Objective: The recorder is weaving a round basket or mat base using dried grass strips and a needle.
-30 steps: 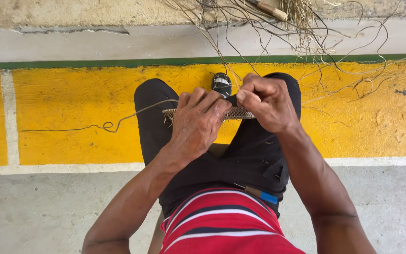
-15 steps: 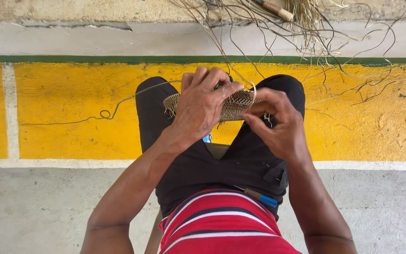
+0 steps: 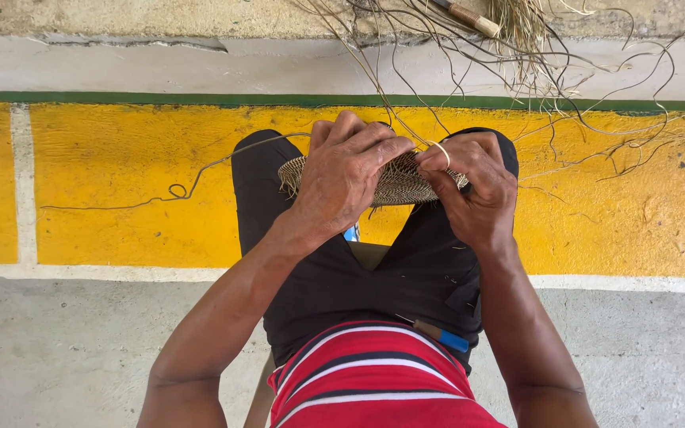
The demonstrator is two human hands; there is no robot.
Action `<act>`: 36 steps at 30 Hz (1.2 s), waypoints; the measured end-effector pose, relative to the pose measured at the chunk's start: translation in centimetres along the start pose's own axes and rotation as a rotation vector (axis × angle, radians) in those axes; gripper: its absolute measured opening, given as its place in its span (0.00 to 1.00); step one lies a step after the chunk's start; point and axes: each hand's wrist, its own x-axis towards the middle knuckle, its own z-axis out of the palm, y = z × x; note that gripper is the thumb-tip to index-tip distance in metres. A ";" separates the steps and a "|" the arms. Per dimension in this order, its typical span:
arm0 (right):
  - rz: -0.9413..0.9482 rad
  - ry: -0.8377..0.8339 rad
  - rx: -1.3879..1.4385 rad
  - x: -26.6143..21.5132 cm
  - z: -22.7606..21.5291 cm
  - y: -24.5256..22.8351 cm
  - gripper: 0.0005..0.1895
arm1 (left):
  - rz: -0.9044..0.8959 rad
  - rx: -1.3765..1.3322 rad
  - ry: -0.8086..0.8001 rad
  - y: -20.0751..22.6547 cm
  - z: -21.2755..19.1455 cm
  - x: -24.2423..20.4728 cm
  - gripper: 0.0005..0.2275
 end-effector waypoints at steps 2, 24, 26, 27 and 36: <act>-0.029 0.007 -0.024 0.1 0.2 0.3 0.12 | 0.004 0.003 0.010 0.0 0.1 -0.1 0.15; -0.158 -0.539 0.577 10.0 -0.7 7.0 0.14 | 0.005 -0.013 -0.045 3.0 -1.9 -3.2 0.17; -0.129 -0.292 0.499 11.2 -1.8 8.5 0.10 | 0.022 -0.009 -0.023 3.4 -1.7 -3.9 0.17; -0.110 -0.050 0.418 11.9 -2.2 9.1 0.14 | 0.039 0.003 0.006 3.5 -1.6 -4.3 0.17; 0.097 -0.502 0.435 -1.0 -2.0 1.4 0.11 | -0.058 -0.075 0.042 3.4 -2.2 -5.1 0.13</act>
